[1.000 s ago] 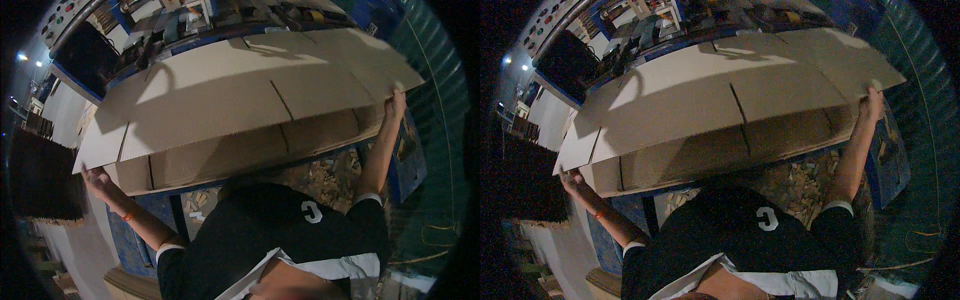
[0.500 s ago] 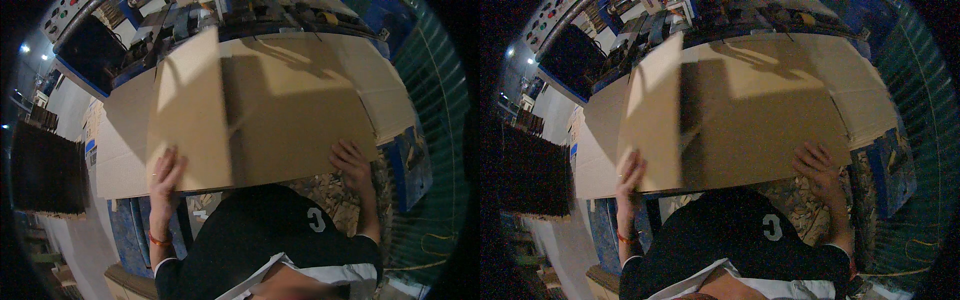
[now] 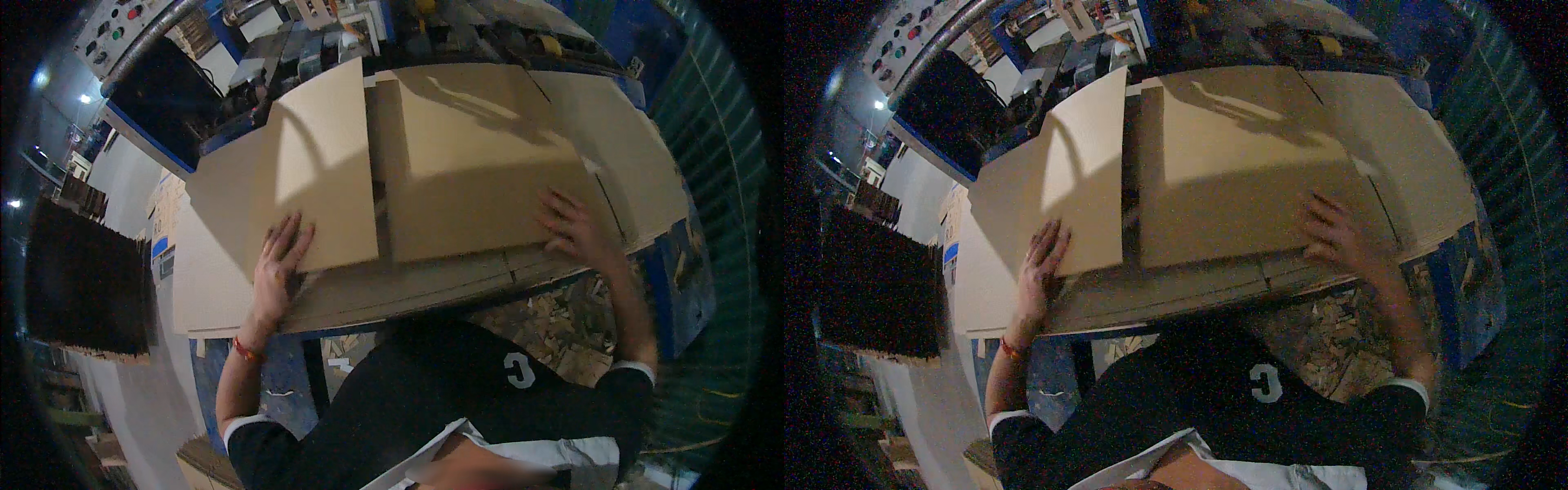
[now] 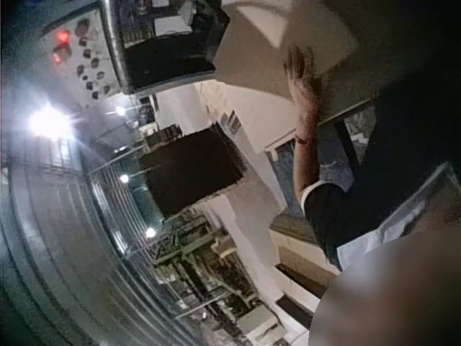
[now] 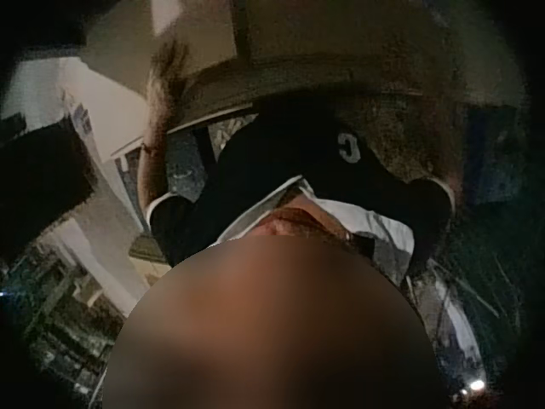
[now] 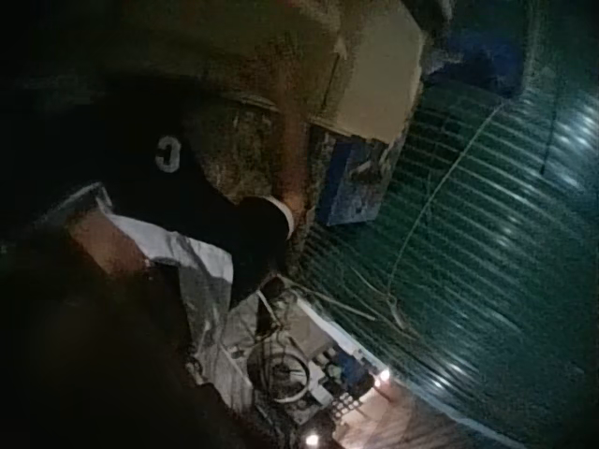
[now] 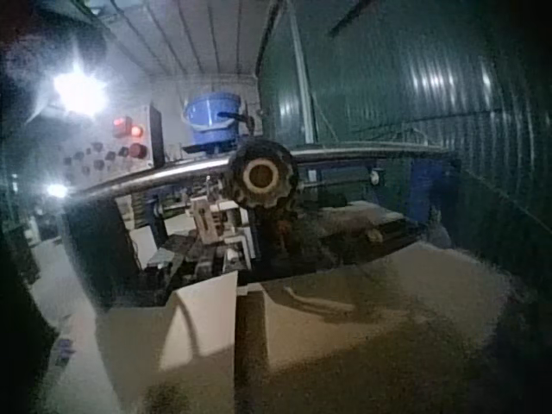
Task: The person repeatedly folds the flaps of flat-packed cardboard boxes and stacks them on a workbench. The person handles each box one at a time, folding side and top flaps, then placing the assembled box on a growing stack.
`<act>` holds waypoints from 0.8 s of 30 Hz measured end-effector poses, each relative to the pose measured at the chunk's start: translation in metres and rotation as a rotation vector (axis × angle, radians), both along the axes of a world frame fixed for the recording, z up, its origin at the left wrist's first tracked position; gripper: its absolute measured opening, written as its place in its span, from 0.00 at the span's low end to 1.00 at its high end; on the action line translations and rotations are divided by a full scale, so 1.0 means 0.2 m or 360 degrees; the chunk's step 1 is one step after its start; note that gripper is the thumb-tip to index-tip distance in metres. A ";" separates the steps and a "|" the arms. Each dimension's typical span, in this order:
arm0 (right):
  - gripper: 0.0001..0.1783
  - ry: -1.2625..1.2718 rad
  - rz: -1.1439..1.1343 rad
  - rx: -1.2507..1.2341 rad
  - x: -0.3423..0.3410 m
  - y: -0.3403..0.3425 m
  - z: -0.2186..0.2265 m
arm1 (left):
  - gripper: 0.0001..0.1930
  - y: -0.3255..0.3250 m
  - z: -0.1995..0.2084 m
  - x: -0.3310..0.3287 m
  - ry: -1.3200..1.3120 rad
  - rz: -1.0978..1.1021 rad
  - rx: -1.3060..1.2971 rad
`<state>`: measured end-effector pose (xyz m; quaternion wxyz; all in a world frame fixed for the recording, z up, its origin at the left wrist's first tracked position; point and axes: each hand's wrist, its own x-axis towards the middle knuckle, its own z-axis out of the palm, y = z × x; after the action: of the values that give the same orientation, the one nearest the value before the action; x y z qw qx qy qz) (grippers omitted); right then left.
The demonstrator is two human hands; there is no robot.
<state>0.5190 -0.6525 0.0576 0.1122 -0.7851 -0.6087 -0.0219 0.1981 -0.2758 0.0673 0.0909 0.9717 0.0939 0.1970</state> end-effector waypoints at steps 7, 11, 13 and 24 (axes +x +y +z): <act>0.27 -0.0287 -0.0319 0.0054 0.56 0.34 -0.09 | 0.39 0.41 -0.07 0.18 -0.0062 0.0040 0.0119; 0.36 -0.0464 0.0234 0.0074 0.29 0.32 -0.01 | 0.34 0.32 -0.06 0.12 -0.0109 0.0136 -0.0081; 0.39 -0.0196 0.0299 -0.0117 0.12 0.27 0.00 | 0.28 0.21 -0.04 0.08 -0.0102 0.0173 -0.0122; 0.29 -0.0490 -0.0080 -0.0049 0.49 0.53 -0.09 | 0.28 0.34 -0.12 0.41 -0.0021 0.0080 0.0140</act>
<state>0.6163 -0.5458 0.0394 0.0050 -0.7891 -0.5991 -0.1354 0.2800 -0.2079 0.0439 0.0439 0.9707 0.1089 0.2095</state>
